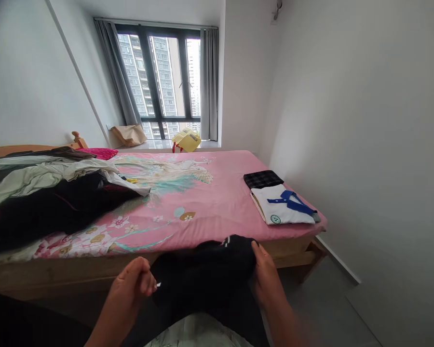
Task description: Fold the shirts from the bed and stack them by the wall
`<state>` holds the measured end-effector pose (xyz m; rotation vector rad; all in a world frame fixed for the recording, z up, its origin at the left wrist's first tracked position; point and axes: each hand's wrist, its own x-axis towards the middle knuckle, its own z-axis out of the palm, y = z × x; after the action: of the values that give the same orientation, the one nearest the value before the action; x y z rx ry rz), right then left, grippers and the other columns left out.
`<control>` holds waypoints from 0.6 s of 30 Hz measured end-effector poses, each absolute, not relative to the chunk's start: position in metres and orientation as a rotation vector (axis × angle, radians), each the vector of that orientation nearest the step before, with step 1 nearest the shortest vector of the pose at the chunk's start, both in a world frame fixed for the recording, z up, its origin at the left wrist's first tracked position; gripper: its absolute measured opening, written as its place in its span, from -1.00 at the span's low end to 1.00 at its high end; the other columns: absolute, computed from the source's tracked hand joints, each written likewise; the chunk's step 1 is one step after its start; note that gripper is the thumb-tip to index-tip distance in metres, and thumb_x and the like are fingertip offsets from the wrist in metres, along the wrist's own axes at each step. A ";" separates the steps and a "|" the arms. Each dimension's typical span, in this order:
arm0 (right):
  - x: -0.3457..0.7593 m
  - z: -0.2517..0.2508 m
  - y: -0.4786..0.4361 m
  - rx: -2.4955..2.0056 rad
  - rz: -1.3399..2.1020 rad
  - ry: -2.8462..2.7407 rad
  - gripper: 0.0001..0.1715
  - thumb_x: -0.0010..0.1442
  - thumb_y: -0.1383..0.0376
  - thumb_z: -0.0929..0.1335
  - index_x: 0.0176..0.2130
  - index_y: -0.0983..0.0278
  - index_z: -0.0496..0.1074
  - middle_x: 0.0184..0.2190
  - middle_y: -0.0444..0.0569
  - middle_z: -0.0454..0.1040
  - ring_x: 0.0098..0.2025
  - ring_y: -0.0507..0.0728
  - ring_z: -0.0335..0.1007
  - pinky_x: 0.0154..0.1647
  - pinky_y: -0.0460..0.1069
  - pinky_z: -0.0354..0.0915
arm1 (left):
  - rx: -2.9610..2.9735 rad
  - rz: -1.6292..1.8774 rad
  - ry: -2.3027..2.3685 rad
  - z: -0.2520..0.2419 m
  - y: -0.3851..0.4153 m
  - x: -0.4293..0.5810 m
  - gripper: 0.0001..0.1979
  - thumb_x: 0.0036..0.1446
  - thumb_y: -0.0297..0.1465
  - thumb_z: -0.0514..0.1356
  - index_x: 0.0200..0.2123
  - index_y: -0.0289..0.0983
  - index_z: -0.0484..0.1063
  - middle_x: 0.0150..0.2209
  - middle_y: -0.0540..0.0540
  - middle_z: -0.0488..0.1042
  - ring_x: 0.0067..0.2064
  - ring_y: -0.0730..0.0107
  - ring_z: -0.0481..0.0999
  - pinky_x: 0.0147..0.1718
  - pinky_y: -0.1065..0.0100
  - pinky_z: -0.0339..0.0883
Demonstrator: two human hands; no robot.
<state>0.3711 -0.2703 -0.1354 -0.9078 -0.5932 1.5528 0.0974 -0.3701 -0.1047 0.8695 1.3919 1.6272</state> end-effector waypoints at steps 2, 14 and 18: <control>0.380 -0.134 -0.267 -0.912 1.517 -0.578 -0.63 -0.02 0.19 0.48 -0.16 0.19 0.50 -0.17 -0.16 0.56 -0.09 0.10 0.46 -0.09 -0.11 0.38 | 0.835 1.671 1.270 -0.092 -0.369 0.096 -0.67 0.07 -0.09 0.14 -0.50 -0.23 0.34 -0.72 0.11 0.20 -0.60 0.49 0.22 -0.49 0.43 0.24; 0.383 -0.124 -0.285 -0.768 1.795 -0.319 -0.79 0.12 0.24 0.37 -0.24 0.28 0.52 -0.27 -0.07 0.58 -0.17 0.15 0.51 -0.09 0.02 0.44 | 1.697 0.528 1.634 -0.209 -0.335 0.125 -0.40 -0.26 -0.47 0.23 -0.01 -0.20 0.43 0.00 -0.17 0.45 0.03 0.04 0.38 0.02 0.15 0.17; 0.405 -0.136 -0.269 -0.820 1.612 -0.264 -0.85 0.11 0.32 0.35 -0.26 0.23 0.51 -0.34 -0.15 0.59 -0.30 0.07 0.54 -0.22 -0.04 0.48 | 1.371 0.693 1.498 -0.214 -0.340 0.109 -0.70 -0.25 -0.55 0.09 -0.40 -0.26 0.53 -0.41 -0.05 0.54 -0.27 0.20 0.49 -0.26 0.28 0.28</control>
<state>0.4054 -0.2688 -0.1355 -0.8201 -0.2644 1.6116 0.1094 -0.3400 -0.2145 1.3706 1.4975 0.6933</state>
